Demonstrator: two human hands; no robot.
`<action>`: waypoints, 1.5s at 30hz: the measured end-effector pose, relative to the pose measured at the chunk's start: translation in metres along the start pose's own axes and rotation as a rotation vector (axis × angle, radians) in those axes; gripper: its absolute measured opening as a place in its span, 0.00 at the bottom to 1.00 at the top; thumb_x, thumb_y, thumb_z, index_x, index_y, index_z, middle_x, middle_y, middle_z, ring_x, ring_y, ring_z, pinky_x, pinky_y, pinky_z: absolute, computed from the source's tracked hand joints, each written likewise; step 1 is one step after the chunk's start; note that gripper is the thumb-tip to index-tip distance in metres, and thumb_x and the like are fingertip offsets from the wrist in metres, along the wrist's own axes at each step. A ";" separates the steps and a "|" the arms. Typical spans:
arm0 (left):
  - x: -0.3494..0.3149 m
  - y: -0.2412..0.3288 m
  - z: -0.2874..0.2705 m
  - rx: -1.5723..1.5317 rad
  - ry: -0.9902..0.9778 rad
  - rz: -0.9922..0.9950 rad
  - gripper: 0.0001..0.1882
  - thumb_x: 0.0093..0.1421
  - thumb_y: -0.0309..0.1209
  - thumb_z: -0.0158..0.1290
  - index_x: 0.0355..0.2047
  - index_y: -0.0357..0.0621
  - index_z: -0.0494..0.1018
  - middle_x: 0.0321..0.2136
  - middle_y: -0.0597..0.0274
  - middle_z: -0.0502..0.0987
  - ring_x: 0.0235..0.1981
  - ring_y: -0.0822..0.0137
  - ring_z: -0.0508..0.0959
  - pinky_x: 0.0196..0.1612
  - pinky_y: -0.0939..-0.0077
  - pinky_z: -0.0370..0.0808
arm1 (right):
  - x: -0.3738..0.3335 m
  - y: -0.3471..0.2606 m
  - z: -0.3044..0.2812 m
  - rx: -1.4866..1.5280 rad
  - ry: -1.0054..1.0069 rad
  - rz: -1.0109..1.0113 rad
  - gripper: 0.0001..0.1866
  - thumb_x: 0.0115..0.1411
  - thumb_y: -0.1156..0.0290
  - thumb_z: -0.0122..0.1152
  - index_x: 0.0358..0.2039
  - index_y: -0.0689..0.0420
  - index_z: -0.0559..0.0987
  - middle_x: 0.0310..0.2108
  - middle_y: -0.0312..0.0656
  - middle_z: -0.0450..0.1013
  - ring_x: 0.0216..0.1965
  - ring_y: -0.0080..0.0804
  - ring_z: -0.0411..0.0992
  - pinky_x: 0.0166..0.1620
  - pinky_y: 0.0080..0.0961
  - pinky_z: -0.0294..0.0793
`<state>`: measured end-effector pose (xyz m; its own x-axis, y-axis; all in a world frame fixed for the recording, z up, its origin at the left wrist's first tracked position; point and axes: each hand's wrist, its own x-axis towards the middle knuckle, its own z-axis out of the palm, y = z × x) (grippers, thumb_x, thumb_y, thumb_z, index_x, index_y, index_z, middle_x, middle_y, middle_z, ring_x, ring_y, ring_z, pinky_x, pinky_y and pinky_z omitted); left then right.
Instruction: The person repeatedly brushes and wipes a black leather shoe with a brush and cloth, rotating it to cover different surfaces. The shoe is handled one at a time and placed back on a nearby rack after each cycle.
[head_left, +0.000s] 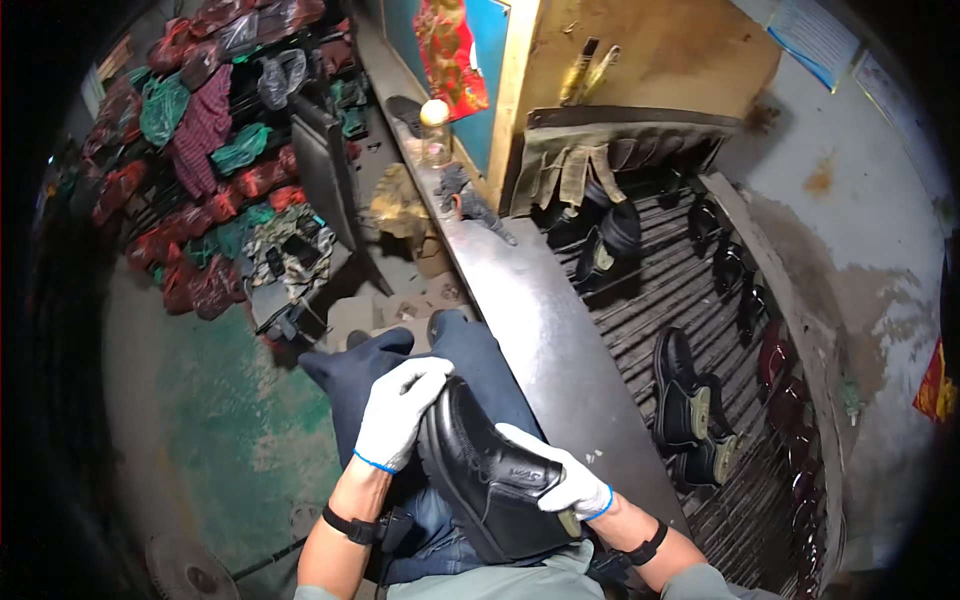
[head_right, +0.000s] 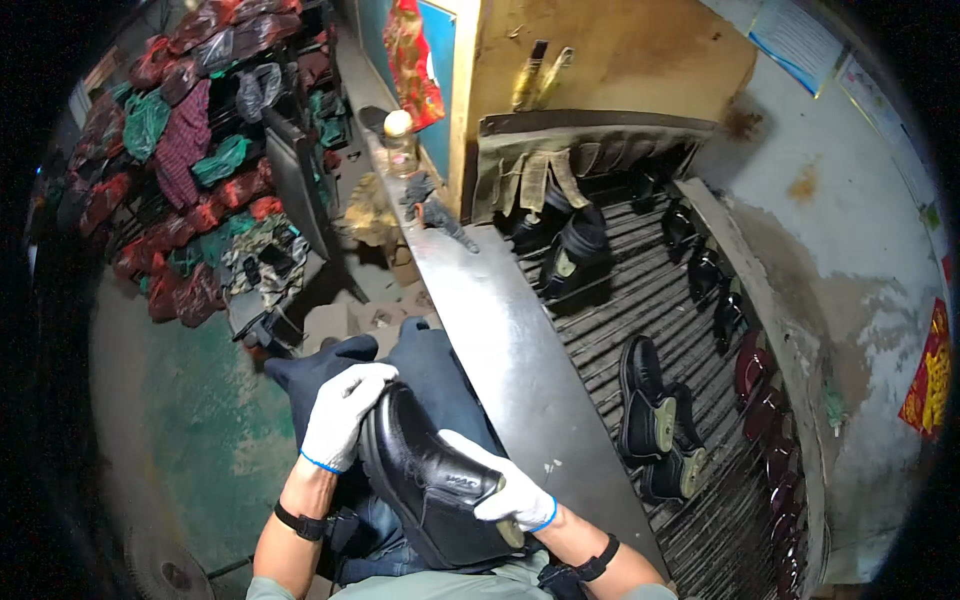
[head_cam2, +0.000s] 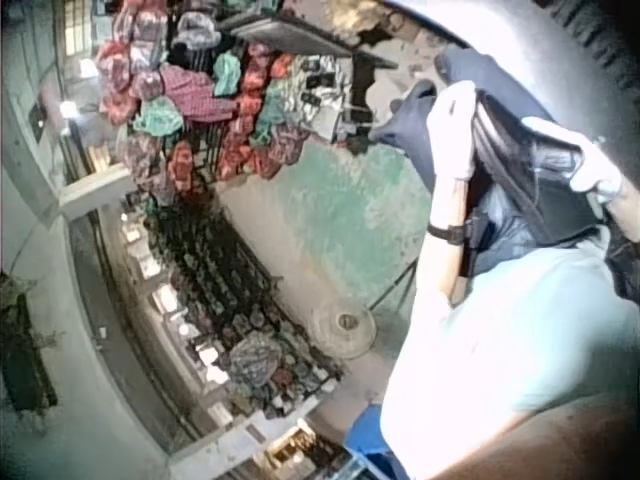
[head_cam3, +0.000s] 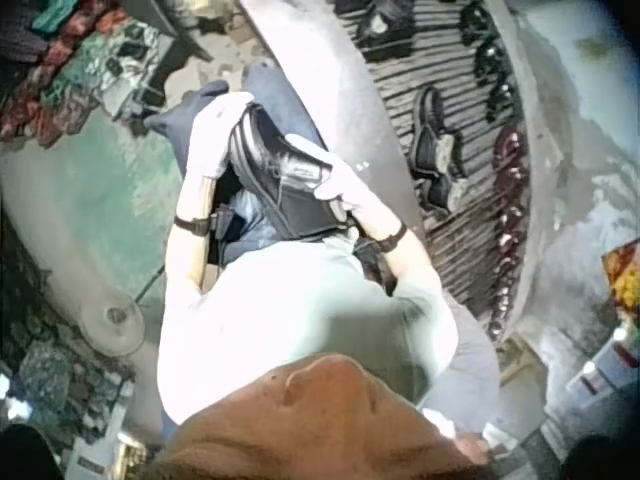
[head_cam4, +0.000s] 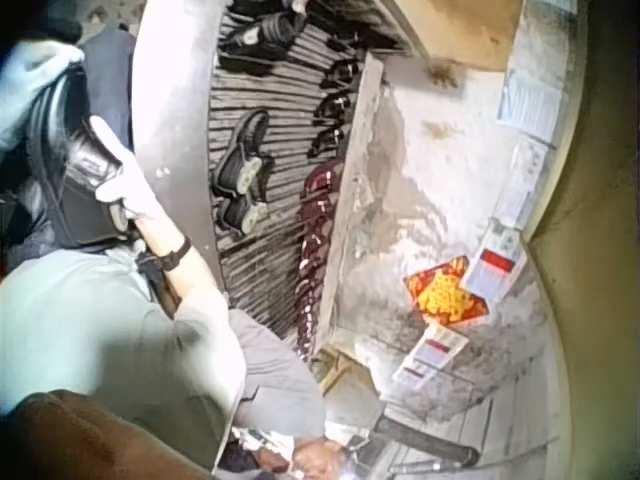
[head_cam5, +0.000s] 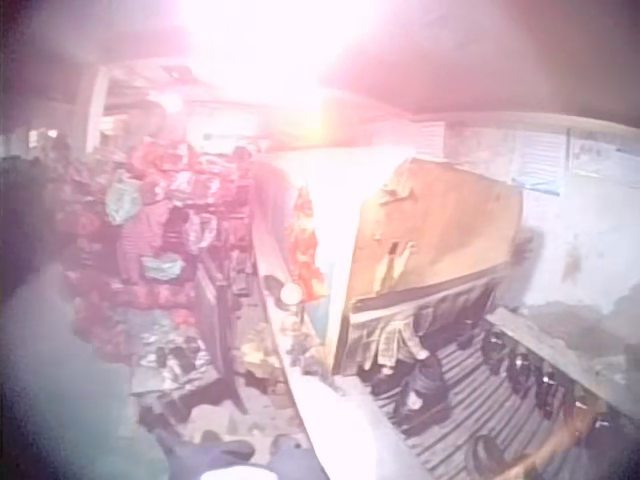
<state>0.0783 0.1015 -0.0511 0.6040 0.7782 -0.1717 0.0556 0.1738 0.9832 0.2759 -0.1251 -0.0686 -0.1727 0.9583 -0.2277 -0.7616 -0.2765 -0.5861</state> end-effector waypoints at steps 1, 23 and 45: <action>0.003 -0.002 0.001 0.085 0.014 0.099 0.17 0.77 0.32 0.56 0.60 0.36 0.82 0.59 0.56 0.84 0.60 0.63 0.81 0.65 0.69 0.76 | -0.007 -0.007 -0.009 0.002 0.033 -0.018 0.68 0.47 0.77 0.81 0.85 0.64 0.51 0.82 0.49 0.59 0.78 0.40 0.65 0.82 0.39 0.59; -0.015 -0.064 -0.026 -0.502 -0.176 -0.051 0.30 0.76 0.46 0.61 0.63 0.31 0.76 0.61 0.42 0.82 0.59 0.49 0.84 0.65 0.53 0.81 | 0.148 -0.240 -0.262 -1.691 1.242 -0.661 0.29 0.65 0.67 0.75 0.65 0.60 0.79 0.52 0.47 0.79 0.48 0.45 0.82 0.52 0.37 0.87; -0.062 -0.045 -0.012 -0.243 0.054 -0.067 0.43 0.61 0.35 0.74 0.73 0.37 0.68 0.60 0.55 0.81 0.60 0.64 0.80 0.68 0.63 0.75 | 0.189 -0.174 -0.238 -0.673 1.355 -0.544 0.73 0.49 0.63 0.91 0.85 0.61 0.47 0.78 0.61 0.61 0.75 0.52 0.63 0.76 0.45 0.65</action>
<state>0.0287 0.0529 -0.0859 0.5614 0.7903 -0.2452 -0.1026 0.3606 0.9271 0.5240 0.0867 -0.1947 0.9456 0.2827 -0.1610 -0.0822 -0.2713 -0.9590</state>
